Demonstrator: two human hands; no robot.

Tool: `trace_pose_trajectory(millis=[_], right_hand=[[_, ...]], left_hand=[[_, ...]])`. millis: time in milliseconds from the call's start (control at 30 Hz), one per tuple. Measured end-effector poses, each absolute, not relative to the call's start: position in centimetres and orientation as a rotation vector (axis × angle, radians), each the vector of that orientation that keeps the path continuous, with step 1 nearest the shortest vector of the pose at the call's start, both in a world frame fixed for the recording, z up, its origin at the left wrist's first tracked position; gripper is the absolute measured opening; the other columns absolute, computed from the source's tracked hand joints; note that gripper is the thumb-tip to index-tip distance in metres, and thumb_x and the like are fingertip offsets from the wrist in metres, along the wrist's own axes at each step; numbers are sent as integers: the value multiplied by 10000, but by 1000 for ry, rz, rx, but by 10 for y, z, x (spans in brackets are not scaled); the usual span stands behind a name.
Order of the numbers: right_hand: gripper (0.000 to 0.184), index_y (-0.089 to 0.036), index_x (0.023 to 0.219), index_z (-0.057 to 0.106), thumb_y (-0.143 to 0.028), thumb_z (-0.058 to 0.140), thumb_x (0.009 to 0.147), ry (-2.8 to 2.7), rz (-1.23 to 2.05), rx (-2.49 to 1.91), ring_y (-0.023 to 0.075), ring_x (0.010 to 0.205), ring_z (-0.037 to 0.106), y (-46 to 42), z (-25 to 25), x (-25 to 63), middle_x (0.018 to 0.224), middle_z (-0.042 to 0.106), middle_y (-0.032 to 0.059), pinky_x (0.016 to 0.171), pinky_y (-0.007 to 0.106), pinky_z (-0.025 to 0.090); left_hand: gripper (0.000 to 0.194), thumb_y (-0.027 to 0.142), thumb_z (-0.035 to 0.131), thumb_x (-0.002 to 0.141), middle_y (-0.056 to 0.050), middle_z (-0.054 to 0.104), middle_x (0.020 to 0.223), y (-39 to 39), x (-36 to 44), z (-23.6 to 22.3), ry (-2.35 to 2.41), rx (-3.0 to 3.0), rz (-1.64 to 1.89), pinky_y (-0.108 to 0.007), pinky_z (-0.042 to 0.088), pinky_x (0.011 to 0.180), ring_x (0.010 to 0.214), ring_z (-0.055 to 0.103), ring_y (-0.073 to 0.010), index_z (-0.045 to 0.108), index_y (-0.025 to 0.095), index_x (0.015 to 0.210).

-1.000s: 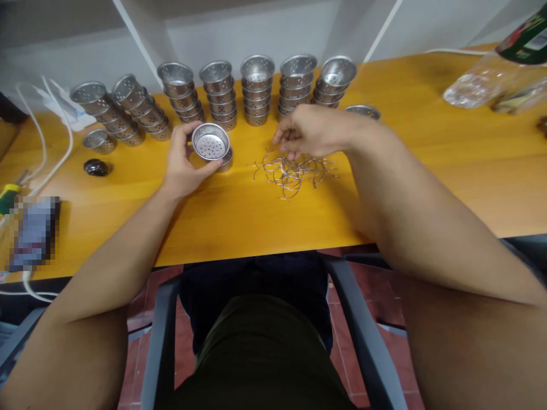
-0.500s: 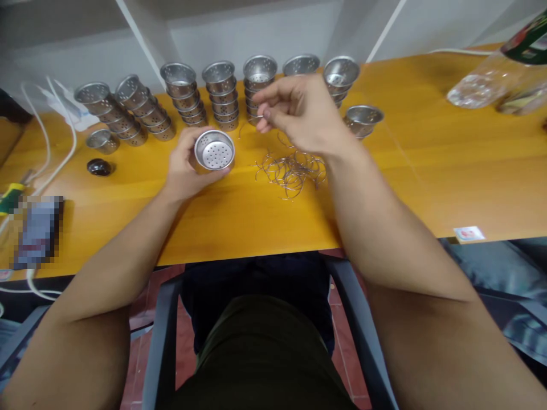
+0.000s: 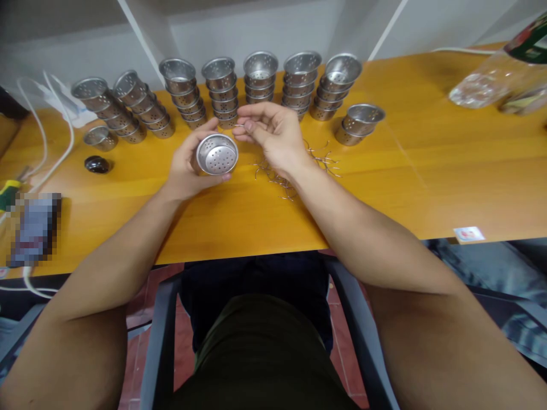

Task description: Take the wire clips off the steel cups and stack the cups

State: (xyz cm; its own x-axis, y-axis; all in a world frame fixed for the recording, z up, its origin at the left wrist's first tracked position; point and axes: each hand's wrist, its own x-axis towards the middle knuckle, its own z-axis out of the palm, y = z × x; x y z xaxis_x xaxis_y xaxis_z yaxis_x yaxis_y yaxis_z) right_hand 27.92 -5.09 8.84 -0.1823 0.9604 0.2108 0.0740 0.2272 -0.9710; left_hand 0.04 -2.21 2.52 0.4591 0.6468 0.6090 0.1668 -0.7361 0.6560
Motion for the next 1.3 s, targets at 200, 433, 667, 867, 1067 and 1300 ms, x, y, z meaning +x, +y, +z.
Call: trace_pose_trajectory(millis=[200,433,667,867,1067,1300], right_hand=[[870,-427,1566,774,-1066,760,976,-1645,1003,-1195,439,1617,750,-49,91,279,1543,884,107,1211,627,746],[643,-365,1444,870,-869,856,1043,-1873,979,-1181,420,1451,826,-52,87,281,1516,903,112,1243,588,745],[790,-395,1560,846,-997,757,1056,-1958,924,-1239,462,1465,781,-54,93,278,1482,896,138,1213,625,743],[757,-353,1585,833,-942,707,1126,-1844,776,-1418,458,1379,817,-50,97,288,1339,897,155,1094,598,780],[516,-298,1253,862,-799,864,1128,-1791,759,-952,275,861,722,-49,72,277,922,714,60,752,421,677],[359,-276,1204,861,-629,911,1167,-1790,682,-859,204,747,584,-52,61,264,810,598,1,662,341,577]], left_hand=[[953,845,1148,852,-128,843,1544,-34,8,36,904,2138,1156,-673,730,1341,1528,845,-425,721,344,1541],[931,819,1188,811,-117,826,1496,-38,9,47,994,2280,1150,-736,664,1391,1547,801,-456,734,335,1463],[966,855,1149,837,-128,788,1593,-41,10,46,880,2327,1179,-718,643,1425,1603,769,-454,703,342,1522],[1009,834,1161,843,-110,770,1487,-38,12,32,1044,2127,1205,-629,746,1242,1478,829,-428,623,338,1538],[1040,937,1101,836,-40,763,1290,-12,12,3,670,2108,1431,-497,760,960,1075,836,-281,562,388,1535],[1043,856,1163,832,-58,754,1362,-12,13,-2,672,2129,1415,-524,723,1200,1330,835,-335,596,328,1530]])
